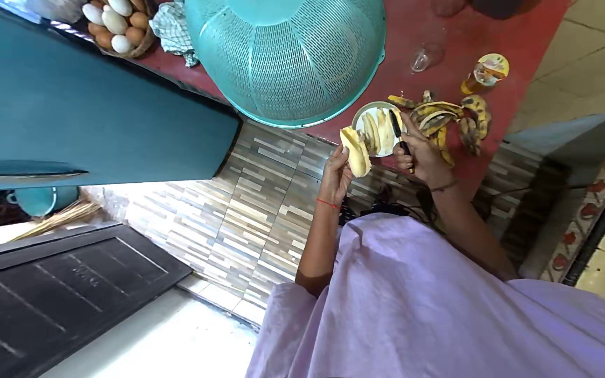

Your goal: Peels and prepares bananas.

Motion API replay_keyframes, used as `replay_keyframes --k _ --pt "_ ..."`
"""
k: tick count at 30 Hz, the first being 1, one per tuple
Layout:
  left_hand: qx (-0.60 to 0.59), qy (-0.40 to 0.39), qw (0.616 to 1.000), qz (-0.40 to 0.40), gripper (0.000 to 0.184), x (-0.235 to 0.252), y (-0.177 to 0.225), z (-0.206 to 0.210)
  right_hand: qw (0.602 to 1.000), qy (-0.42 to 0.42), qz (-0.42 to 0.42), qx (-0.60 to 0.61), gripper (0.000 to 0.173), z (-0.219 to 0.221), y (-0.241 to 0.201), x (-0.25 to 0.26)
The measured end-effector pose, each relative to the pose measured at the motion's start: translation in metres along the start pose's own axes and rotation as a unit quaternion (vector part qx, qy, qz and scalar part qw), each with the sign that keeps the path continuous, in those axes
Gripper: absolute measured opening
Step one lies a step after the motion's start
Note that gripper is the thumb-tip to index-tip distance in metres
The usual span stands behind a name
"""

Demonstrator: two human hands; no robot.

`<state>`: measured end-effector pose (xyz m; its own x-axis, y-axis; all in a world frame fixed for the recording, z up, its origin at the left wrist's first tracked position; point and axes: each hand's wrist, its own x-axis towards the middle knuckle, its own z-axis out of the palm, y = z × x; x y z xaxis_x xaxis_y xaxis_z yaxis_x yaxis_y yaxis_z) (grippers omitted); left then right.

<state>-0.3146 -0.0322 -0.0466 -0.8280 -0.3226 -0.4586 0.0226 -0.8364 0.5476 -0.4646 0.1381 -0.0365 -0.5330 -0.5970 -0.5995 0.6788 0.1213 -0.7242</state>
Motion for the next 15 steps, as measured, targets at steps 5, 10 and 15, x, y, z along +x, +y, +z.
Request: replay_keyframes --k 5,10,15 --pt "0.01 -0.024 1.0 0.003 0.038 -0.004 0.004 0.002 0.999 0.035 0.01 0.001 0.049 0.01 0.002 0.008" --pt "0.014 -0.033 0.999 0.019 0.054 -0.002 0.001 0.0 0.996 0.082 0.009 -0.026 0.039 0.01 0.0 0.011" --pt "0.003 -0.017 0.999 0.046 0.038 -0.004 -0.003 0.016 0.987 0.038 -0.1 -0.123 0.033 0.021 -0.003 -0.04"
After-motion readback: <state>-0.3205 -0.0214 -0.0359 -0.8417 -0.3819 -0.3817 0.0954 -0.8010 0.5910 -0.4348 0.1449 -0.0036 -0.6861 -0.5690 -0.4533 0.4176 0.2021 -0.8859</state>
